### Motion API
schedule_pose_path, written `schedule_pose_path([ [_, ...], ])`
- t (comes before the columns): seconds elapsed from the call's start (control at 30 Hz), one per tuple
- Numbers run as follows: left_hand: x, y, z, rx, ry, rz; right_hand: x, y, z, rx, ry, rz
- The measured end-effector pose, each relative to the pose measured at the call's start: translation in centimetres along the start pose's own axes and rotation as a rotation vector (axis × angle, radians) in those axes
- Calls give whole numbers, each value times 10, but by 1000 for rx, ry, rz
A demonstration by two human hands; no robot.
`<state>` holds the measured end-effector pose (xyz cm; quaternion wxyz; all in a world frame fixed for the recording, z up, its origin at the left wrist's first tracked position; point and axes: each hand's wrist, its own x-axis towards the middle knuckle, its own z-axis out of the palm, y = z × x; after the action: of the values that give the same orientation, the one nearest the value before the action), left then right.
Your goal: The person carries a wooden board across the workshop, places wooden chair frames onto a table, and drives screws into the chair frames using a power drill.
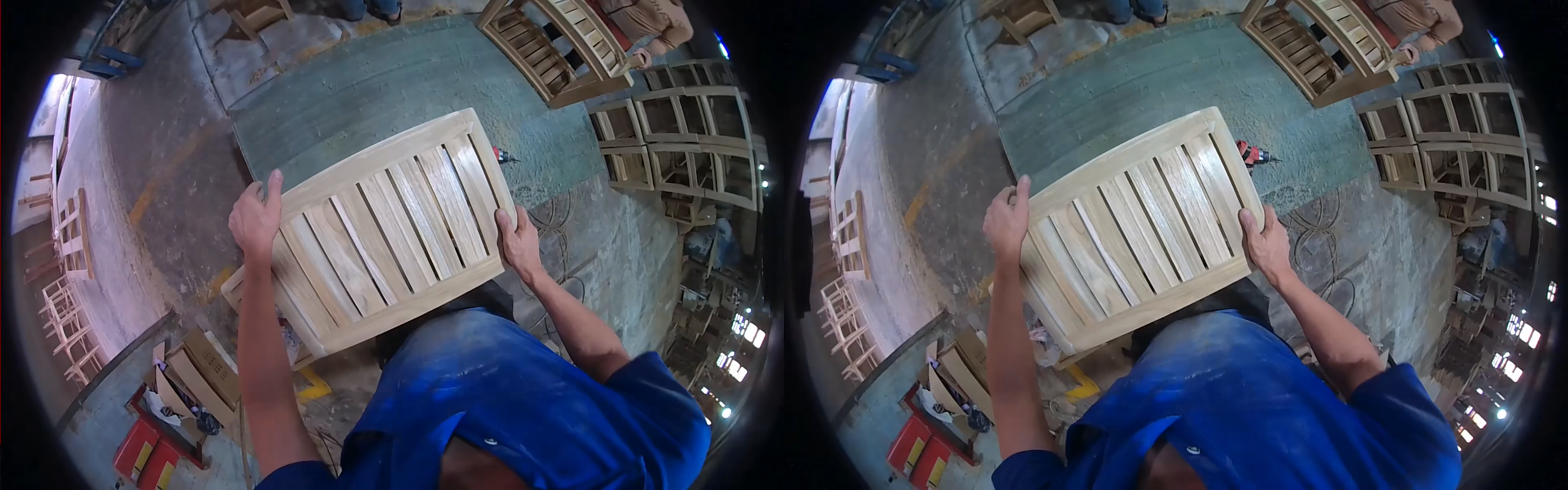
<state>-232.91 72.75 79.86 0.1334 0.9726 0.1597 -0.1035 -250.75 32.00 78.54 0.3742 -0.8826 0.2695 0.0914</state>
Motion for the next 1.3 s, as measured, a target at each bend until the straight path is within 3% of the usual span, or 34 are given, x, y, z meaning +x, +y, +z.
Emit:
schedule_pose_path([
  [0.07, 9, 8, -4, -38, 16, 8, 12, -4, 1, -76, -22, 98],
  [0.17, -1, 11, -9, -144, -59, -69, 1, -5, -2, -54, -2, 55],
  [0.37, 3, 6, -11, -189, 44, 3, 4, -1, 1, -64, 40, 43],
  [0.43, 5, -11, -5, -674, 173, 84, 7, -4, 0, -43, 53, 32],
  [0.47, 3, -25, 1, -671, 183, 100, 11, -6, 0, -64, 45, 36],
  [0.53, 3, -41, 5, -1147, 543, 194, 19, -8, 11, -56, 52, 65],
  [0.6, -49, -49, -16, -971, 450, 109, 45, -11, 21, 139, 236, -69],
  [0.63, -72, -71, -8, -496, 563, 127, 55, -20, 20, 177, 224, -44],
  [0.7, -132, -86, 11, -558, 508, 25, 81, -32, 16, 289, 149, -125],
  [0.73, -153, -93, 30, -802, 448, -33, 89, -44, 3, 428, 62, -186],
  [0.77, -169, -107, 44, -668, 345, -213, 112, -38, -3, 476, 25, -262],
  [0.83, -174, -123, 89, -753, 233, -295, 165, -23, -42, 381, 26, -348],
  [0.9, -174, -108, 76, -787, 215, -412, 244, 15, -89, 19, 388, -533],
  [0.97, -176, -70, 53, -841, 183, -487, 327, 50, -158, -251, 513, -412],
  [1.0, -173, -54, 45, -856, 200, -477, 368, 64, -186, -322, 539, -366],
  [1.07, -170, -24, 40, -549, 270, -387, 436, 81, -227, -506, 561, -293],
  [1.17, -126, 32, 39, -588, 229, -491, 510, 109, -264, -848, 571, -114],
  [1.23, -75, -8, 69, -922, 110, -359, 549, 144, -277, -836, 532, -120],
  [1.27, -53, 6, 73, -725, 213, -416, 545, 144, -277, -883, 530, -178],
  [1.3, -33, 21, 72, -757, 164, -344, 552, 158, -276, -889, 496, -183],
])
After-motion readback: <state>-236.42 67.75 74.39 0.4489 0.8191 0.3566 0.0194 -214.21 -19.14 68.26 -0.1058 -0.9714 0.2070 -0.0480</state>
